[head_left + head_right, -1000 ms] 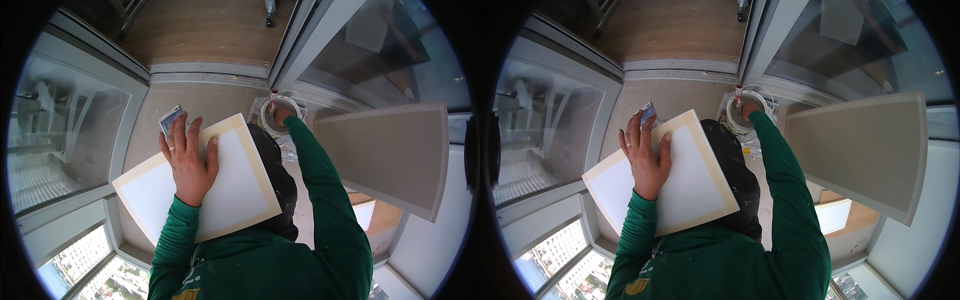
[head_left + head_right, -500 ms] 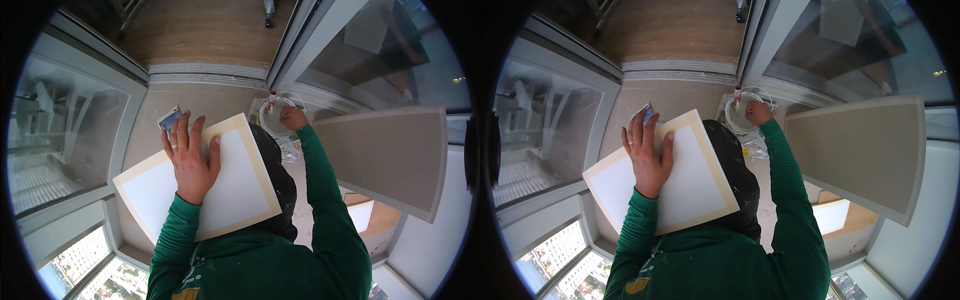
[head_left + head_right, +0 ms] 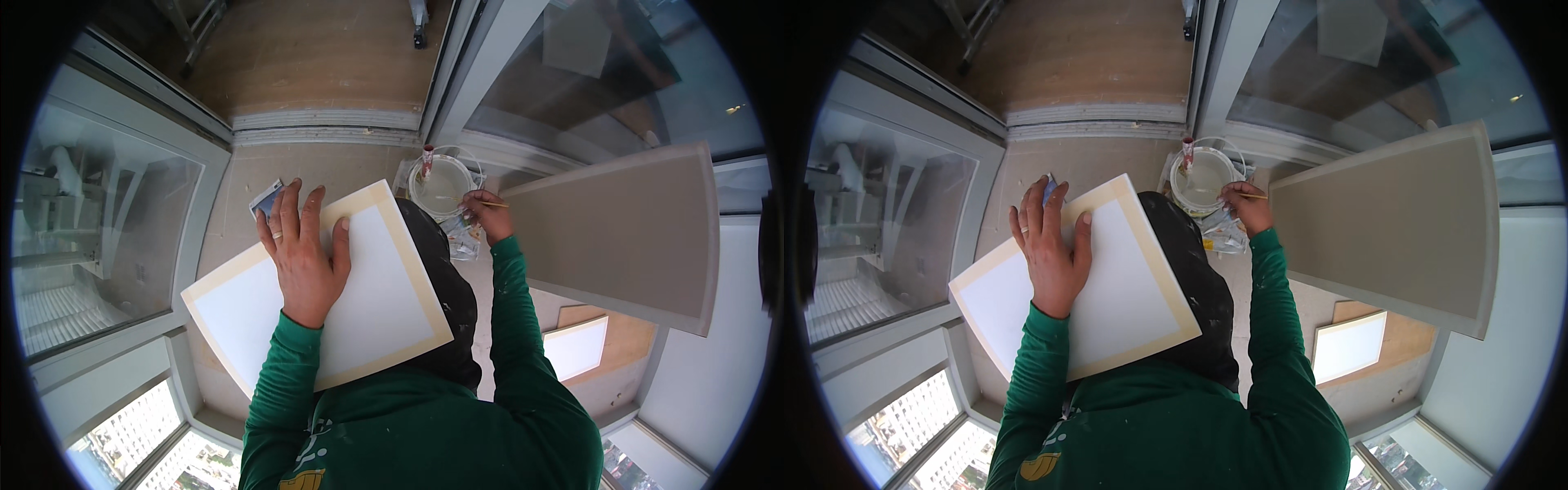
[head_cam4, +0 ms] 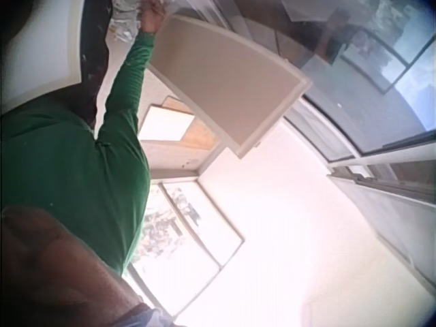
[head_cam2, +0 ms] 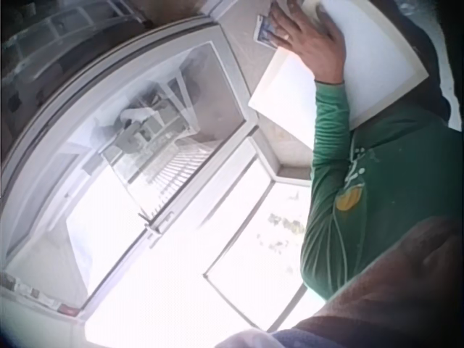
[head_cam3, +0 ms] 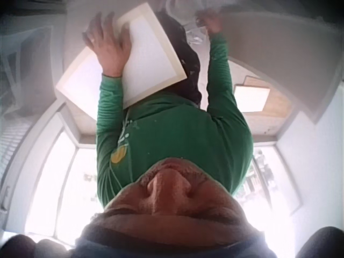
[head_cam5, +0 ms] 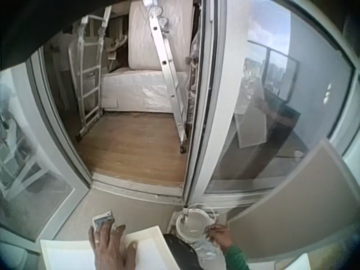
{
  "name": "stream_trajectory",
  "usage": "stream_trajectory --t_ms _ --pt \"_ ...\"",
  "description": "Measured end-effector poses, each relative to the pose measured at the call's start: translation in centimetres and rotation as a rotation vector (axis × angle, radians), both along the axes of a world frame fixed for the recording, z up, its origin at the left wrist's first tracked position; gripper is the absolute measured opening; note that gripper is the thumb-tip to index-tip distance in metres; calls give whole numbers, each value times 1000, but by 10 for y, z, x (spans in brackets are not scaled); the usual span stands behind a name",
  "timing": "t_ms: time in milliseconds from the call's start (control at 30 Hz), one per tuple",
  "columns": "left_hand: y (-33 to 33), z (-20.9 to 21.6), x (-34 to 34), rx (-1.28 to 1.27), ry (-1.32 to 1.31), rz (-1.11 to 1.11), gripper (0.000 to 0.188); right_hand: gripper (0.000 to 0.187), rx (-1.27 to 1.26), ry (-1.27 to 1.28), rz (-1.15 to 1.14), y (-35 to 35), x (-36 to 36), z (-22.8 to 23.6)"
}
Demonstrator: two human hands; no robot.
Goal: The person paints the edges of a white panel using a small brush, dipping the brush into a container of white paint and then applying it to the border of the panel.
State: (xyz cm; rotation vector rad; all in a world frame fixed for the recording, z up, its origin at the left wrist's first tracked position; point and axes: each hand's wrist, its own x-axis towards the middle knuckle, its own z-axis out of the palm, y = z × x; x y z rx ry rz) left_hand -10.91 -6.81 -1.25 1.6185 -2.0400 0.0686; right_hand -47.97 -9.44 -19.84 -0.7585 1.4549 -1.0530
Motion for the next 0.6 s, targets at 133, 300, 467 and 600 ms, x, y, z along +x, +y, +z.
stream_trajectory --t_ms 133,300,467,600 --pt "2 1 1 -3 9 -9 45 13 44 23 -50 15 3 -22" --pt "4 -2 5 -38 -5 -16 45 11 80 -40 -139 30 10 -31" --pt "4 -5 5 -53 -5 -20 45 10 -7 72 -141 37 8 -36" --pt "4 -5 5 -49 6 -18 43 10 -39 119 -143 36 11 -34"
